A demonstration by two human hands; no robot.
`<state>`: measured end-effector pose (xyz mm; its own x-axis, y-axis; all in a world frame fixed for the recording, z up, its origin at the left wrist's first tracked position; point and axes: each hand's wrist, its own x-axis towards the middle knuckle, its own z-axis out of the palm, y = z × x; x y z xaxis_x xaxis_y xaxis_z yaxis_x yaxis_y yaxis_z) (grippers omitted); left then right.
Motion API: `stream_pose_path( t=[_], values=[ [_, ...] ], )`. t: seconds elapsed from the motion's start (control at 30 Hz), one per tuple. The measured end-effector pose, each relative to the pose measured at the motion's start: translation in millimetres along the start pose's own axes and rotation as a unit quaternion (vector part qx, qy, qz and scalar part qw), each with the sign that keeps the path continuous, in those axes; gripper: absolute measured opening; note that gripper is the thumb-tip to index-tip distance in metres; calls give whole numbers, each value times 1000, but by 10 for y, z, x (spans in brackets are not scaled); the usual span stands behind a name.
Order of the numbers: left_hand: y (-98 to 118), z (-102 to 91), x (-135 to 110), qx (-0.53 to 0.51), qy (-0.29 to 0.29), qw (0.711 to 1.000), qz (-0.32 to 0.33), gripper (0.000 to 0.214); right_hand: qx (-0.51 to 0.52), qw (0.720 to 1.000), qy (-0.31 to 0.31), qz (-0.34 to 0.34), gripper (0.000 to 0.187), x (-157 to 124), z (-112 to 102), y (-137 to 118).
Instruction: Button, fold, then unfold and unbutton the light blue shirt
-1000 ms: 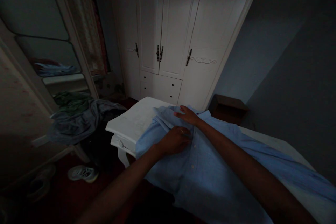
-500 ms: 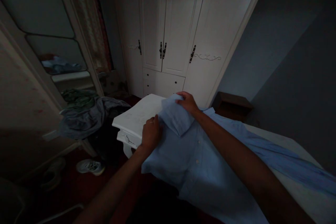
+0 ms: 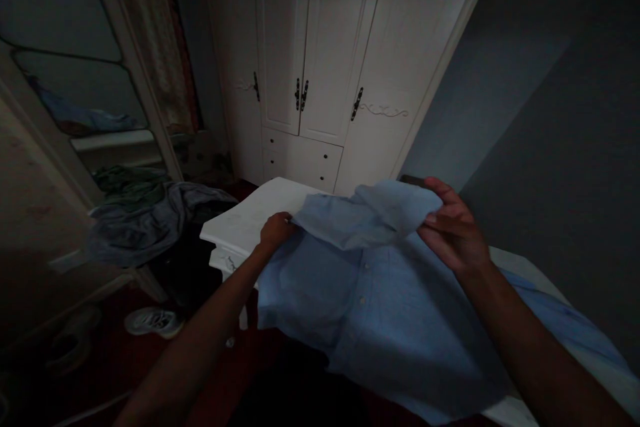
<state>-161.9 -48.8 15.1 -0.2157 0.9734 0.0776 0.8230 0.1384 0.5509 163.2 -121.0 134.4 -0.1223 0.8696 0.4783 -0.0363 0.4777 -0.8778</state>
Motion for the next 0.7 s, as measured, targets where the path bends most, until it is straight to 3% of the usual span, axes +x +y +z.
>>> stream_pose_path(
  t=[0.1,0.3,0.47,0.63,0.7],
  values=[
    [19,-19,37,-9,-1,1000,-25,26,8,999,35,39,58,-514,-264,58],
    [134,16,65,-16,2,1000,-1,24,-155,976,-88,123,47,-1275,-589,309],
    [147,6,104,-5,-7,998,69,33,-270,941,-181,96,32,-1427,-596,448],
    [71,14,56,42,27,992,113,35,-345,929,-111,76,38,-1390,-528,400],
    [41,36,19,73,42,989,125,36,-333,934,-110,70,33,-1383,-516,319]
  ],
)
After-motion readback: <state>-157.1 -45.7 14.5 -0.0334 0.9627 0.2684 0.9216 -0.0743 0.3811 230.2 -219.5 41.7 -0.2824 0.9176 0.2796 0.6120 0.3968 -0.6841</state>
